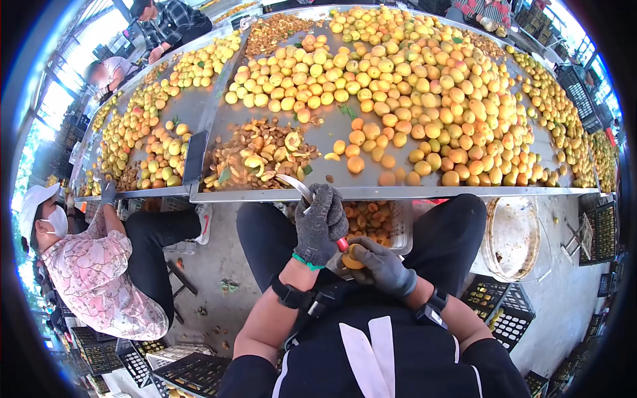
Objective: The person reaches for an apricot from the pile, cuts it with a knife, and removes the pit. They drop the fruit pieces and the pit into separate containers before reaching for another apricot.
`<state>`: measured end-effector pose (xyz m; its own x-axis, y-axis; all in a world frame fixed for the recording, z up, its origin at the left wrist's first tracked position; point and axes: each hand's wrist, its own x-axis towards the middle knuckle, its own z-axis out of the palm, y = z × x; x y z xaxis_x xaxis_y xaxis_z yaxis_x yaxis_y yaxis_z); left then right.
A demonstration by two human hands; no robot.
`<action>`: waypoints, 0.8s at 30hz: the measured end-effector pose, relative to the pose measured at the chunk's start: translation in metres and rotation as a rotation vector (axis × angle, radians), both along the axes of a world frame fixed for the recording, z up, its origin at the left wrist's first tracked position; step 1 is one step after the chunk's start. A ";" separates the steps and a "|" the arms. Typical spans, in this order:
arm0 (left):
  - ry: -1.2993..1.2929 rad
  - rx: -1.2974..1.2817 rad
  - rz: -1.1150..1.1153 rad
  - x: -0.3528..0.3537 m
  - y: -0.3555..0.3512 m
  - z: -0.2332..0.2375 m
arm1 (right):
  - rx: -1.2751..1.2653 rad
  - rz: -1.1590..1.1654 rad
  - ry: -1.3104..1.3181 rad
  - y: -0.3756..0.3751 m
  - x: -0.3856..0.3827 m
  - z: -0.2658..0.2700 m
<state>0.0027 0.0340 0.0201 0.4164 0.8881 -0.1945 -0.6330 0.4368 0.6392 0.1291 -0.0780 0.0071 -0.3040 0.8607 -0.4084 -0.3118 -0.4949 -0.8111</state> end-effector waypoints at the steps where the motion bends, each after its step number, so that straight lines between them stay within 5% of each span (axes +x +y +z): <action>1: 0.002 0.001 -0.001 0.000 0.001 0.001 | 0.025 -0.060 0.008 -0.001 -0.003 0.002; 14: -0.248 -0.137 0.009 -0.003 0.013 -0.019 | 0.319 -0.212 0.058 -0.001 -0.011 -0.005; 21: -0.090 -0.022 -0.002 0.008 0.008 -0.006 | 0.098 -0.227 -0.050 0.002 -0.012 0.007; 24: -0.228 -0.075 -0.018 0.004 0.013 -0.010 | 0.143 -0.174 -0.009 0.004 -0.008 -0.003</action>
